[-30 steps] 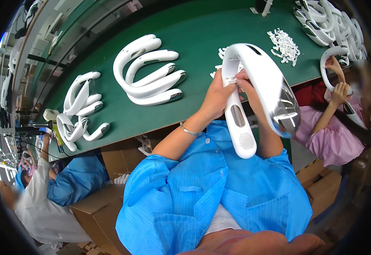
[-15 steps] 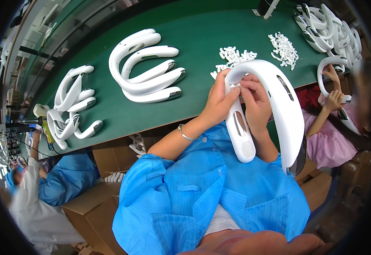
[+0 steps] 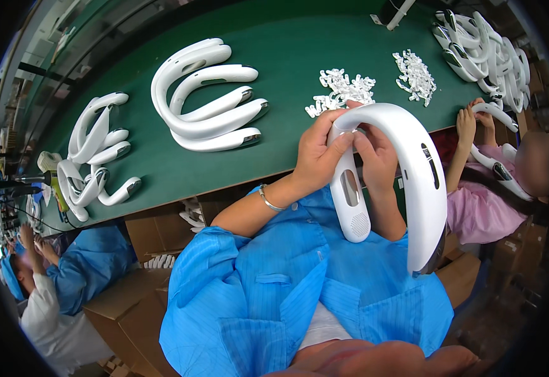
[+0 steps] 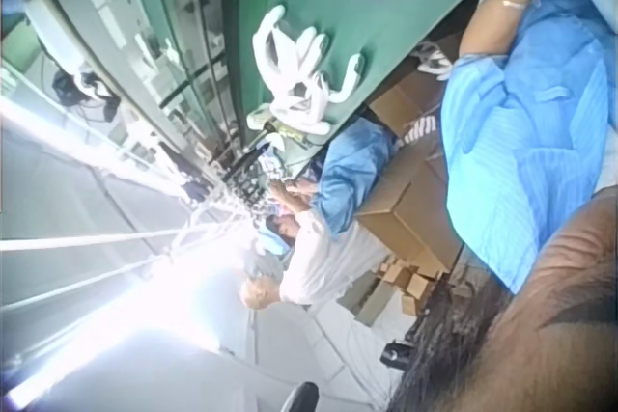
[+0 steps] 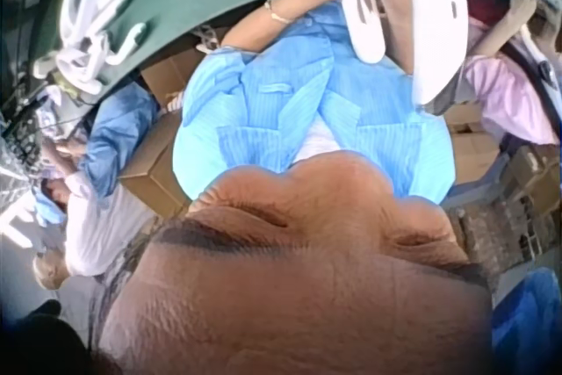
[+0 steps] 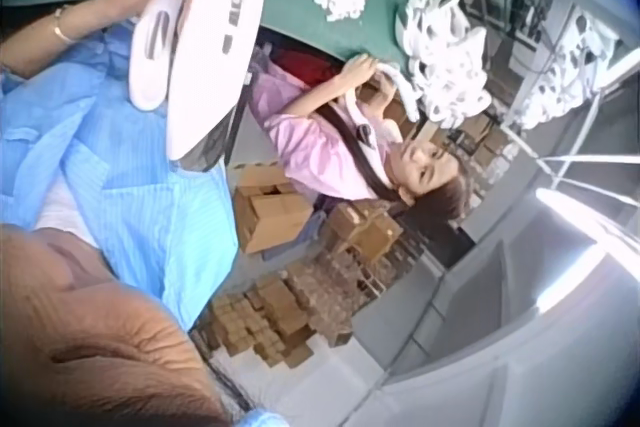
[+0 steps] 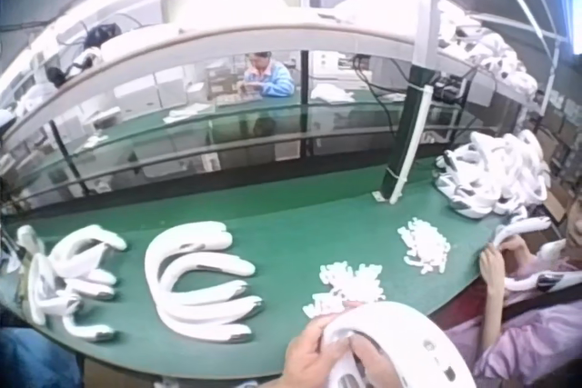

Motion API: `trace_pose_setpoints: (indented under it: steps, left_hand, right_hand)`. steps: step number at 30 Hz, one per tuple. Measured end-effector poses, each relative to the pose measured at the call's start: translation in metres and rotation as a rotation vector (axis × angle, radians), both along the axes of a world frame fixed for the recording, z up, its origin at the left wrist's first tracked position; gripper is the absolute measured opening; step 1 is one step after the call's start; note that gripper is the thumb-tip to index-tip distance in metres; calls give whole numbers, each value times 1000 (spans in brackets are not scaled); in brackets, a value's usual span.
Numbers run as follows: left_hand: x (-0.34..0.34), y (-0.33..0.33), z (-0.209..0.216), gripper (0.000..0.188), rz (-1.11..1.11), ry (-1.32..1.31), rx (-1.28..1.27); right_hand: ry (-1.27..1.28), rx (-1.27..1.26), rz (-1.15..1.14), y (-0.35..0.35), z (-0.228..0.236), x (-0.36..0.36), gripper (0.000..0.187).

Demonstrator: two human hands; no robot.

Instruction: Assembling small white plastic components onto neck massager units on a factory production line.

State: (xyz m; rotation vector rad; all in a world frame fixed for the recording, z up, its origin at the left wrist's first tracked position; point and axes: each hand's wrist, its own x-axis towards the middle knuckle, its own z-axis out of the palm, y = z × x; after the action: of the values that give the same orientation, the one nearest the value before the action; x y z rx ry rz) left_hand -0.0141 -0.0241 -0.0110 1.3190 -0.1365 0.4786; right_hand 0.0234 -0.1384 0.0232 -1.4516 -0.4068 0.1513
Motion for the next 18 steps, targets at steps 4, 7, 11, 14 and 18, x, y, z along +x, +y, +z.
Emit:
trace_pose_setpoints:
  steps: [4, 7, 11, 14, 18]
  left_hand:
    - [2, -4, -2, 30, -23, 79, -87]
    - [3, -4, -1, 29, -34, 46, -172]
    - [-1, 4, -10, 27, 93, 155, -141]
    - [15, 3, -10, 29, 4, 162, -90]
    - [16, 3, -19, 34, -99, 325, -233]
  right_hand:
    - [63, -13, 31, -3, -6, 10, 17]
    - [118, -64, 56, -11, -28, 18, 13]
    - [133, 207, 144, 6, -11, 13, 12]
    - [295, 232, 161, -1, -44, 28, 13]
    - [81, -52, 115, -8, -60, 29, 15]
